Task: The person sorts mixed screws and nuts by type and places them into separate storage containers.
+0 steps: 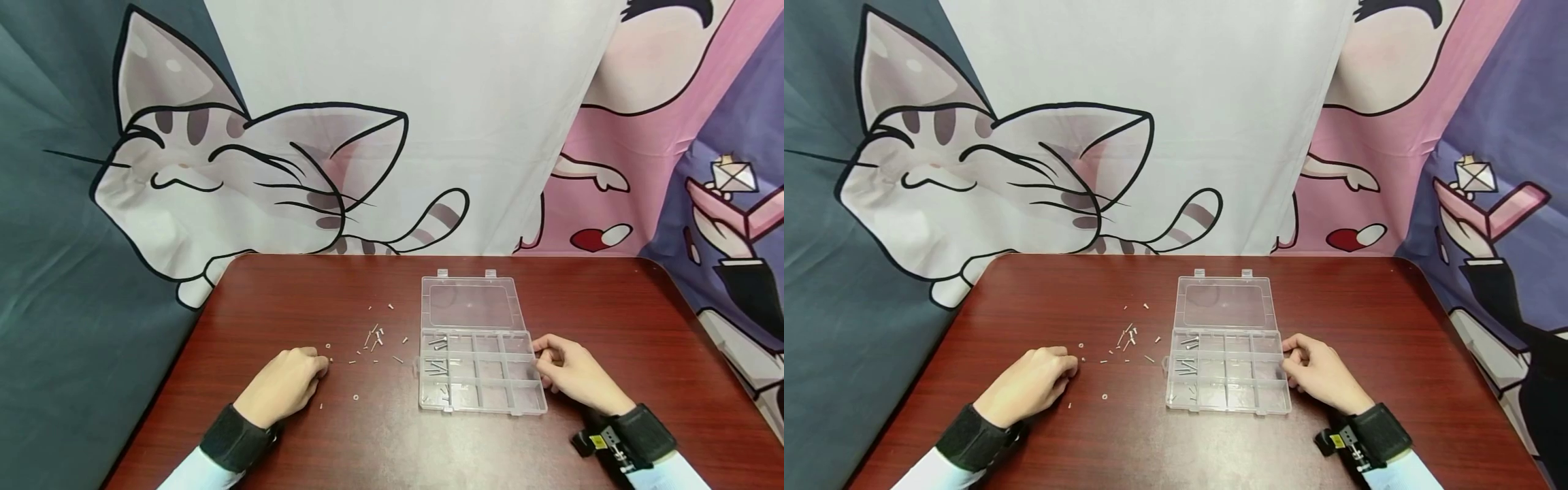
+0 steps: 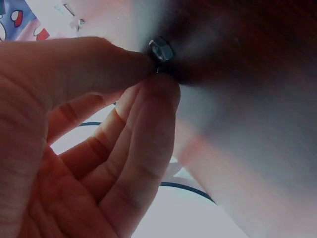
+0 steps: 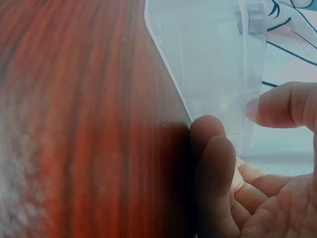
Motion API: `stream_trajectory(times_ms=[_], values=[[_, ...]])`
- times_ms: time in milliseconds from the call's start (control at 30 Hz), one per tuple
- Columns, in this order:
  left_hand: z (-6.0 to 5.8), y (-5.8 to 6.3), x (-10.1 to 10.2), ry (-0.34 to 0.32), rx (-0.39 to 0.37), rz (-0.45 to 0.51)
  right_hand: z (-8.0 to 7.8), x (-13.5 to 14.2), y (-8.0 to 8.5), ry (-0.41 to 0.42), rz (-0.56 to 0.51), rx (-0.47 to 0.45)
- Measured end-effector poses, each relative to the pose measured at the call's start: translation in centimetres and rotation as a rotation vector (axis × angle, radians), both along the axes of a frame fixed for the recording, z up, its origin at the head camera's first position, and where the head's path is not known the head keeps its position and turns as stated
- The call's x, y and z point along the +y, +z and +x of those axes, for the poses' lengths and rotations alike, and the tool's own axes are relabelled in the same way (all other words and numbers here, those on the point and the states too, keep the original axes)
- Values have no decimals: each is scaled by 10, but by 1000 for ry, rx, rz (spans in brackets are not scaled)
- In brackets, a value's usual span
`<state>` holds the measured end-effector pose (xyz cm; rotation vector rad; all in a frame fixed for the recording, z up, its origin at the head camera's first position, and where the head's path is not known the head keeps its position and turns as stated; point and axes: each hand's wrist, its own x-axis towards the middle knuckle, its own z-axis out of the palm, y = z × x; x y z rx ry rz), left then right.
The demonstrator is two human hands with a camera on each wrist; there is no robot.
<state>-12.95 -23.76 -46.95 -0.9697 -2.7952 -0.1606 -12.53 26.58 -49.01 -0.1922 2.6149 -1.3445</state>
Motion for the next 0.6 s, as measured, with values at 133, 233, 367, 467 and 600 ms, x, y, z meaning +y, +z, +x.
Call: stream_trajectory(times_ms=[133,233,367,467,600], values=[[-3,0,1,-7,-20,17,0,0,1,1,-1,2],[-5,0,3,-7,-37,21,0,0,1,3,-2,3],[-7,4,8,-20,-33,47,-1,0,0,6,-3,1],[-8,7,17,-71,-25,95,0,0,1,6,3,0],[-8,14,37,-179,-13,171,1,-1,2,0,9,-2]])
